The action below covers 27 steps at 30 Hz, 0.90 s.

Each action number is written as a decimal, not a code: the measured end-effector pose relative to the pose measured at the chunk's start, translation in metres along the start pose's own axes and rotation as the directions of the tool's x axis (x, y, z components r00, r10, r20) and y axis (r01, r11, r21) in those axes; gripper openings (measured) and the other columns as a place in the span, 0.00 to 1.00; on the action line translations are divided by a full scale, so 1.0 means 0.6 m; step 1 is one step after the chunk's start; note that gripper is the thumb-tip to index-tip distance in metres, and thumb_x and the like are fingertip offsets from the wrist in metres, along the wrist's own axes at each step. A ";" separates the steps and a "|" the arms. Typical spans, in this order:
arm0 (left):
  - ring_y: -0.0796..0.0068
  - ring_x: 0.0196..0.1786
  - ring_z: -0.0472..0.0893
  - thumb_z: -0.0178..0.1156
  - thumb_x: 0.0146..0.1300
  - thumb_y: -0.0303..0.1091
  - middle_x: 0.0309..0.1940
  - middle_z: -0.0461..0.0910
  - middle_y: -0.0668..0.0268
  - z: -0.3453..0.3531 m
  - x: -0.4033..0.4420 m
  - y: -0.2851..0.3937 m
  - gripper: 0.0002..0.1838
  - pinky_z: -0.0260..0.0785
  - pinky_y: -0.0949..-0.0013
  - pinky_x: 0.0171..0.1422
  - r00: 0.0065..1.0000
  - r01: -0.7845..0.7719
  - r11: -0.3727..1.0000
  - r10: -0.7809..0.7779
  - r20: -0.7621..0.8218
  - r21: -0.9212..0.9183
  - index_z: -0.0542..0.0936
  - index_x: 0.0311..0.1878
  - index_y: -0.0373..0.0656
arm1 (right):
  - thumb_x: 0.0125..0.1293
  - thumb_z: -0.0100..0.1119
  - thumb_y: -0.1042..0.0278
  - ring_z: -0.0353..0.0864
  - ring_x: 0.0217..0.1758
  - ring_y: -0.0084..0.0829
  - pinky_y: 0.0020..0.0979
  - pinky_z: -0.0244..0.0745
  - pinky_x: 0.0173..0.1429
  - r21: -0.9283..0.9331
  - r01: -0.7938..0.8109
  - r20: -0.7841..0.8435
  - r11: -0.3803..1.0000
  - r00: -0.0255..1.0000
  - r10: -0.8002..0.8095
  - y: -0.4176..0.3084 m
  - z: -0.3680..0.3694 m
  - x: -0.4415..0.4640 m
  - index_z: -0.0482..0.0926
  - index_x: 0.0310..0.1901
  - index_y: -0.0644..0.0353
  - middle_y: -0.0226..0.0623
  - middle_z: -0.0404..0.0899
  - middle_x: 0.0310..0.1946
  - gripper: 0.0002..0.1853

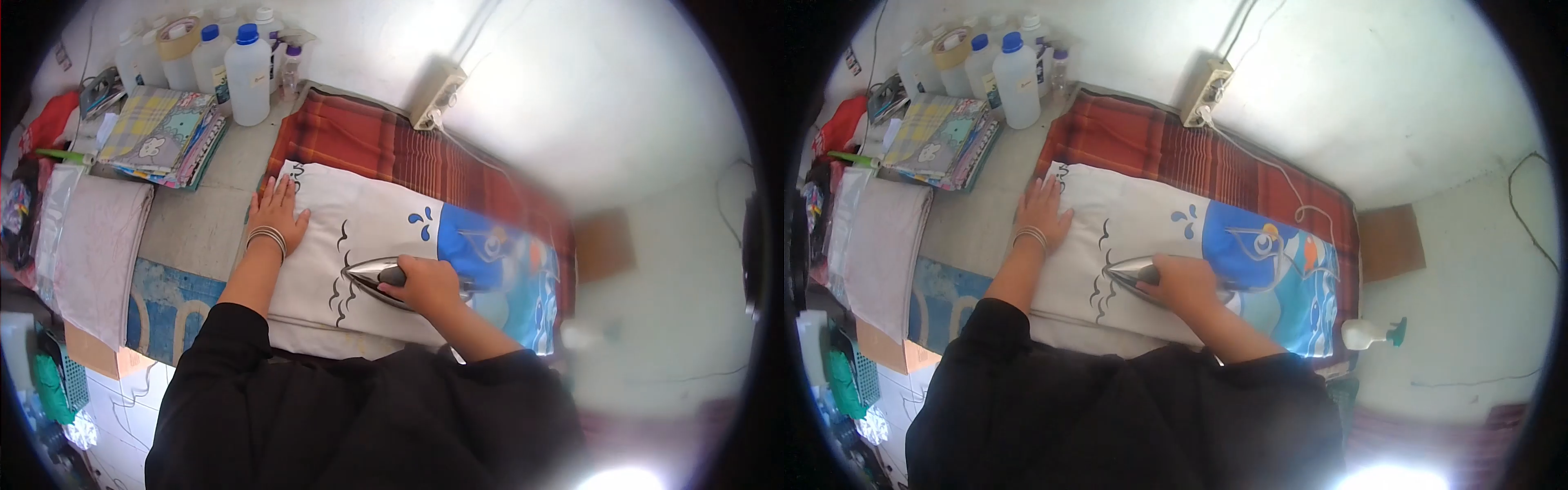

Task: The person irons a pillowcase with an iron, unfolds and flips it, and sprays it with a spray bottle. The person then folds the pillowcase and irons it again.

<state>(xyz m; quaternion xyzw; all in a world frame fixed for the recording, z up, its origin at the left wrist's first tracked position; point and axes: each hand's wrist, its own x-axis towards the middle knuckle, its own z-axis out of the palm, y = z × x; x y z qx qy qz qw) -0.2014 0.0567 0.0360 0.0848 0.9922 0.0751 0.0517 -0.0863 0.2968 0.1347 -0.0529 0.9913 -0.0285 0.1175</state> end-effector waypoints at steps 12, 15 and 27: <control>0.68 0.76 0.42 0.43 0.63 0.54 0.74 0.44 0.71 -0.006 0.001 0.011 0.37 0.33 0.53 0.76 0.999 0.039 0.999 -0.039 0.017 0.027 0.52 0.72 0.46 | 0.52 0.61 0.46 0.80 0.48 0.40 0.40 0.72 0.50 0.167 -0.541 -0.081 0.825 0.826 0.558 0.135 -0.053 0.067 0.79 0.43 0.53 0.40 0.82 0.41 0.22; 0.68 0.76 0.42 0.42 0.63 0.54 0.74 0.44 0.71 -0.005 0.001 0.011 0.37 0.33 0.53 0.76 0.999 0.032 0.999 -0.033 0.010 0.029 0.52 0.72 0.46 | 0.53 0.62 0.47 0.80 0.49 0.40 0.40 0.72 0.51 0.136 -0.538 -0.115 0.832 0.826 0.553 0.191 -0.046 0.062 0.78 0.45 0.53 0.39 0.81 0.43 0.22; 0.68 0.76 0.43 0.43 0.64 0.54 0.74 0.45 0.72 -0.014 -0.003 0.015 0.36 0.36 0.51 0.76 0.998 0.058 0.997 -0.059 0.024 0.054 0.53 0.72 0.48 | 0.51 0.65 0.46 0.80 0.50 0.38 0.40 0.72 0.52 0.132 -0.726 -0.256 0.675 0.633 0.730 0.389 -0.029 -0.023 0.77 0.47 0.49 0.37 0.82 0.43 0.24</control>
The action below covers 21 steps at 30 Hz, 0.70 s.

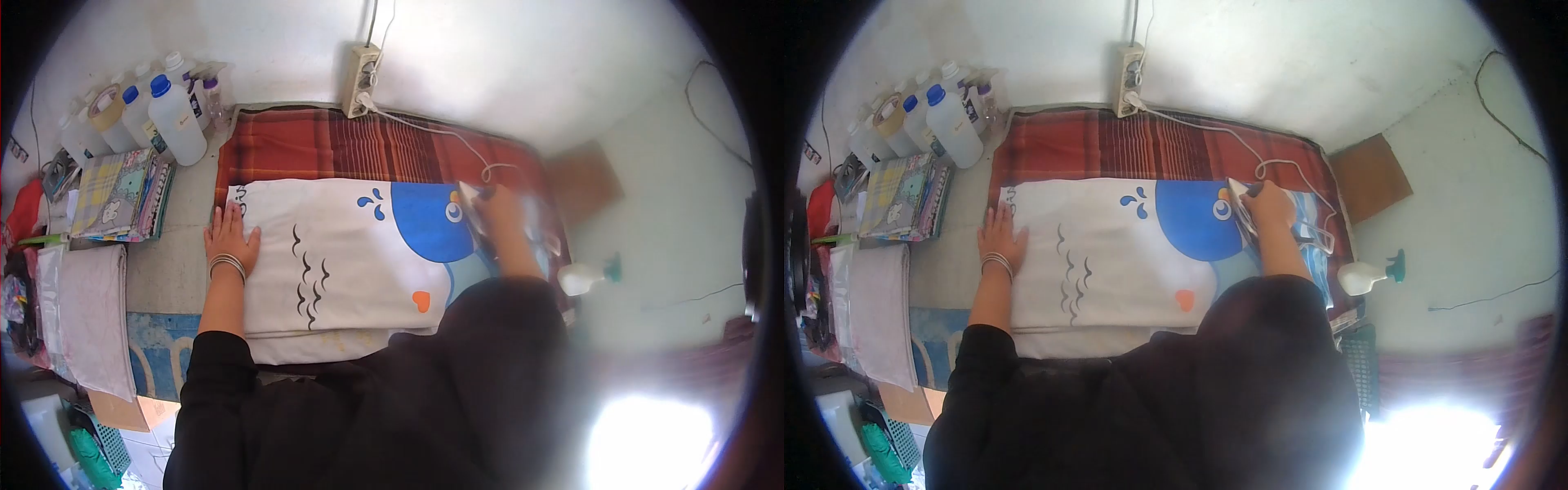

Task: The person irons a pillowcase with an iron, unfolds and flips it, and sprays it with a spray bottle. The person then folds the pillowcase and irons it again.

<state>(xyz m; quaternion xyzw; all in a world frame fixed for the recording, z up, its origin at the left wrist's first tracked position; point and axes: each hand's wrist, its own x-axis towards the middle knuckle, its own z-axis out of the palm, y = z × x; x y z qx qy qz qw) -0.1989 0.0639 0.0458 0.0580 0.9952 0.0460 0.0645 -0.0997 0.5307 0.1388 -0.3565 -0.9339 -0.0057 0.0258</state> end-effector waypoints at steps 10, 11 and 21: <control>0.59 0.74 0.50 0.45 0.65 0.49 0.73 0.47 0.63 0.070 -0.040 -0.063 0.34 0.46 0.54 0.73 0.992 -0.006 1.000 0.009 -0.125 0.019 0.54 0.71 0.46 | 0.50 0.66 0.53 0.79 0.48 0.39 0.38 0.73 0.50 0.197 0.102 -0.003 0.975 0.995 -0.103 0.080 0.005 0.053 0.78 0.46 0.54 0.40 0.81 0.42 0.23; 0.57 0.73 0.51 0.46 0.64 0.47 0.73 0.48 0.61 0.067 -0.073 -0.061 0.34 0.48 0.55 0.72 0.992 0.019 1.000 -0.020 -0.128 -0.013 0.54 0.71 0.46 | 0.50 0.66 0.58 0.81 0.44 0.38 0.37 0.73 0.48 0.250 0.141 -0.033 0.958 0.990 -0.137 0.099 0.010 0.072 0.80 0.45 0.58 0.42 0.82 0.39 0.20; 0.57 0.74 0.48 0.51 0.62 0.44 0.73 0.49 0.61 0.121 -0.395 0.015 0.34 0.43 0.39 0.70 0.875 0.387 0.911 -0.411 -0.256 -0.139 0.54 0.71 0.50 | 0.48 0.65 0.67 0.80 0.36 0.31 0.39 0.75 0.38 0.300 0.312 0.246 0.902 0.888 -0.389 0.360 -0.249 0.310 0.81 0.43 0.55 0.35 0.82 0.35 0.17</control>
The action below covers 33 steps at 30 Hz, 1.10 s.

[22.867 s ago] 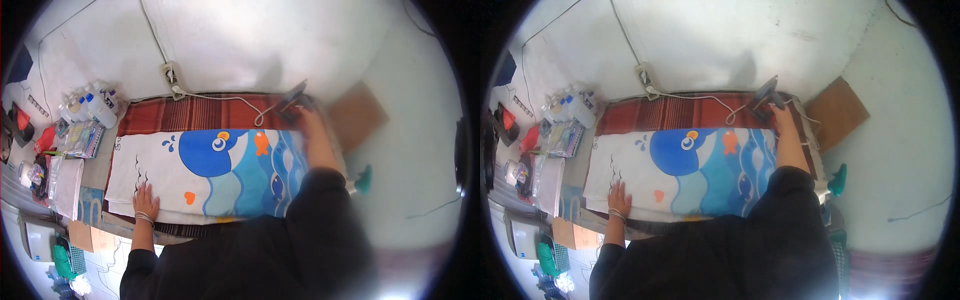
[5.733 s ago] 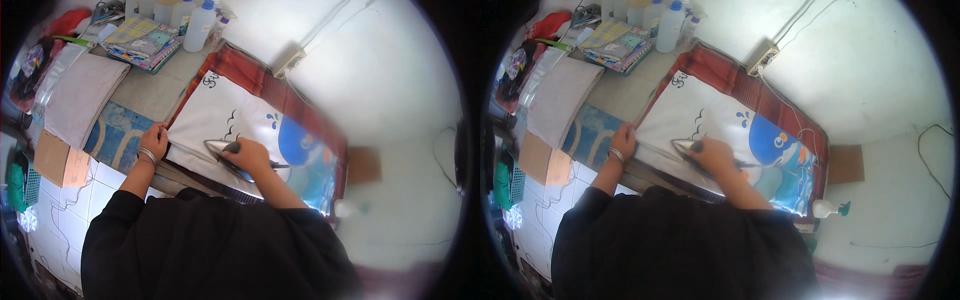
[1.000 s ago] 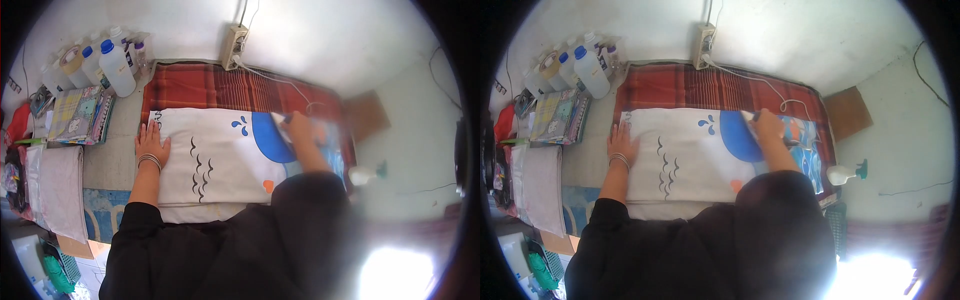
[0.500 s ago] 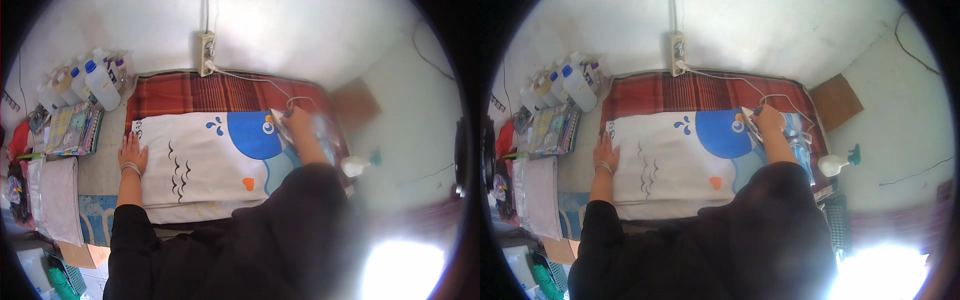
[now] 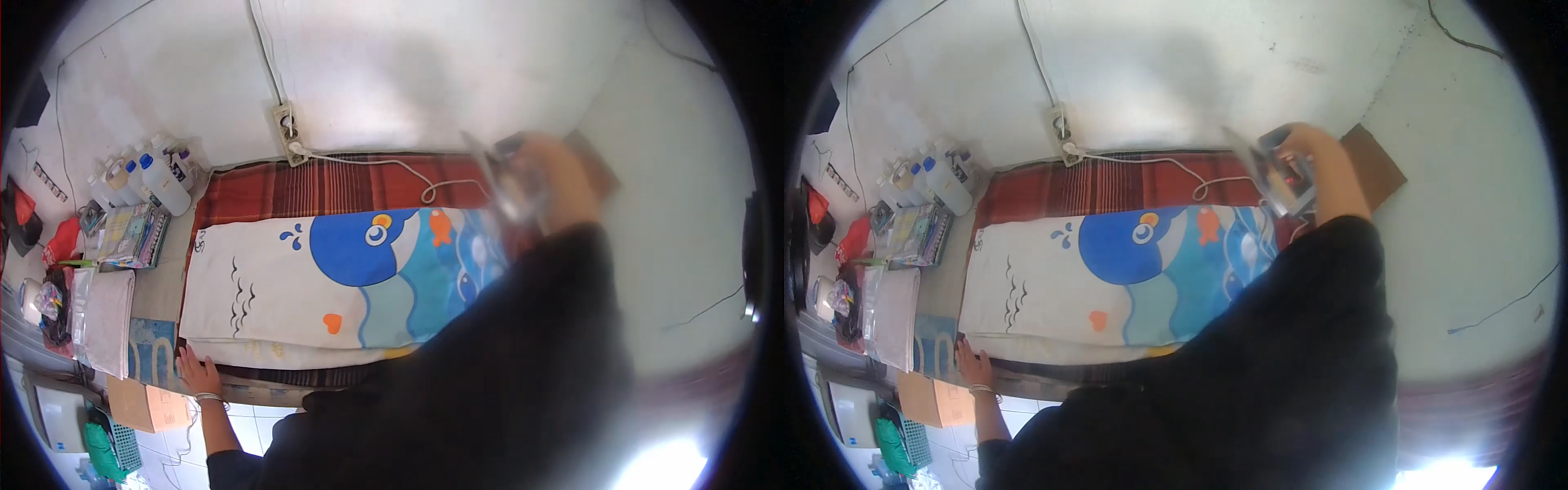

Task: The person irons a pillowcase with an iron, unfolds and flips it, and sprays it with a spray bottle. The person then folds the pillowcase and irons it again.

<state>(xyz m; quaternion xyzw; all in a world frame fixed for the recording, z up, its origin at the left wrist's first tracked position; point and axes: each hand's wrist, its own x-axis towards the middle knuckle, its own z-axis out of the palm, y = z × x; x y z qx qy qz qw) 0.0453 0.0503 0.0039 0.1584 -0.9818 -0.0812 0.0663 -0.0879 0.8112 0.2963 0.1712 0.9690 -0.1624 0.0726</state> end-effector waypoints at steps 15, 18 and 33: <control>0.64 0.74 0.50 0.56 0.55 0.45 0.72 0.52 0.65 0.012 -0.121 0.271 0.40 0.38 0.40 0.72 1.000 0.005 0.999 -0.006 -0.003 -0.034 0.54 0.71 0.49 | 0.50 0.64 0.64 0.80 0.44 0.40 0.41 0.74 0.48 0.321 0.145 -0.619 0.936 0.780 0.092 0.187 0.011 0.223 0.76 0.48 0.61 0.45 0.81 0.37 0.22; 0.63 0.74 0.50 0.56 0.55 0.45 0.72 0.53 0.64 0.011 -0.122 0.276 0.39 0.39 0.41 0.72 1.000 0.008 1.000 -0.008 0.000 -0.028 0.55 0.70 0.47 | 0.52 0.64 0.65 0.76 0.46 0.40 0.48 0.75 0.44 0.807 -0.085 -0.046 0.584 0.978 0.205 0.086 0.107 0.090 0.75 0.50 0.56 0.38 0.78 0.39 0.22; 0.54 0.73 0.53 0.58 0.49 0.42 0.70 0.57 0.59 0.037 -0.115 0.254 0.41 0.43 0.40 0.71 0.993 -0.078 0.996 0.075 -0.087 -0.037 0.58 0.69 0.45 | 0.46 0.61 0.70 0.79 0.38 0.37 0.37 0.75 0.35 0.931 0.108 -0.269 0.348 0.848 0.457 0.252 0.264 0.242 0.76 0.50 0.56 0.37 0.79 0.35 0.24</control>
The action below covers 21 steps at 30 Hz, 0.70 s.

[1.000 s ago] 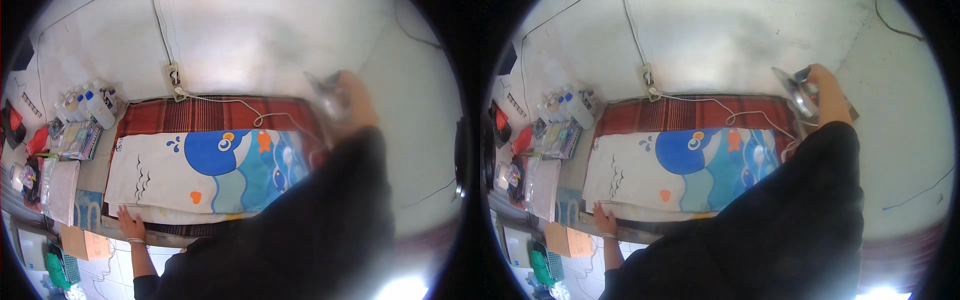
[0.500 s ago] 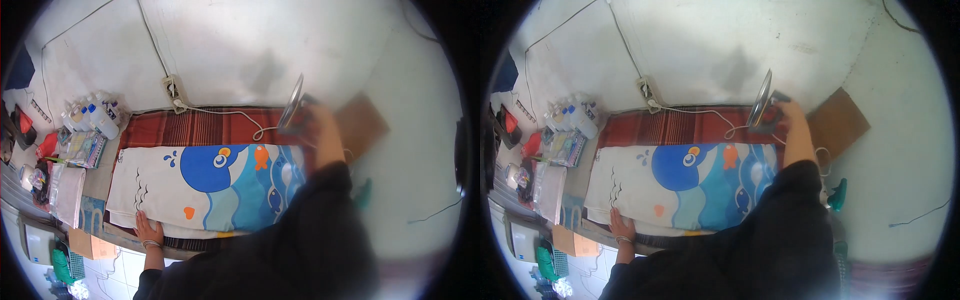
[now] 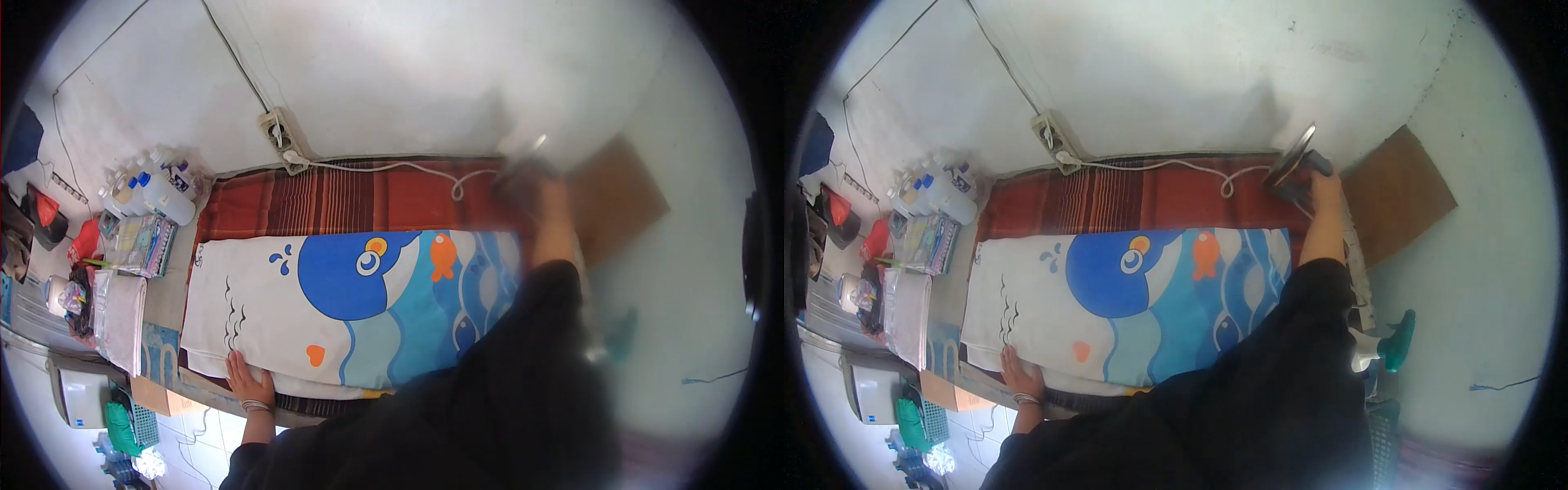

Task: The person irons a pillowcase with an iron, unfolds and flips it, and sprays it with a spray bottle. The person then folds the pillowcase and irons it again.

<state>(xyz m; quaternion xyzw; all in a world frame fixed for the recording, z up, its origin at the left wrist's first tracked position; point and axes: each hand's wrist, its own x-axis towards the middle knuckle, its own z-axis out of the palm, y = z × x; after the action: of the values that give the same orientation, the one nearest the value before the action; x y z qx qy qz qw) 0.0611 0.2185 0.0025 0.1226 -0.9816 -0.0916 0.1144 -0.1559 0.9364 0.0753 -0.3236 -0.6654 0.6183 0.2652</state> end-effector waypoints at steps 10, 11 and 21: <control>0.56 0.71 0.57 0.57 0.50 0.43 0.71 0.54 0.59 -0.004 0.006 -0.009 0.39 0.48 0.39 0.68 0.994 0.082 0.994 -0.086 -0.060 -0.072 0.60 0.69 0.50 | 0.53 0.69 0.65 0.67 0.62 0.44 0.36 0.66 0.62 -0.013 0.217 -0.048 0.976 0.975 -0.217 0.004 0.015 -0.103 0.58 0.64 0.67 0.53 0.62 0.63 0.40; 0.58 0.71 0.58 0.56 0.50 0.43 0.71 0.53 0.60 -0.005 0.013 -0.014 0.38 0.49 0.39 0.67 0.993 0.111 0.992 -0.114 -0.043 -0.056 0.60 0.69 0.52 | 0.55 0.67 0.67 0.68 0.61 0.41 0.36 0.67 0.61 0.038 0.339 0.044 0.940 0.939 -0.341 0.028 0.016 -0.130 0.61 0.63 0.66 0.51 0.65 0.61 0.36; 0.61 0.60 0.72 0.54 0.53 0.31 0.63 0.67 0.61 -0.014 0.186 -0.235 0.30 0.65 0.54 0.61 0.996 -0.084 0.995 0.084 -0.011 0.054 0.68 0.63 0.54 | 0.45 0.69 0.57 0.65 0.63 0.48 0.44 0.58 0.67 -0.318 0.892 0.873 0.321 0.408 -0.267 0.010 -0.034 -0.697 0.77 0.52 0.51 0.46 0.68 0.58 0.29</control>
<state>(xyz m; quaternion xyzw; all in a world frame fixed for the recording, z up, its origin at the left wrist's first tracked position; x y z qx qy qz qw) -0.0111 0.0534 0.0035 0.0849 -0.9872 -0.0598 0.1215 0.1318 0.6323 0.0910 0.1475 -0.9710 0.1794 0.0570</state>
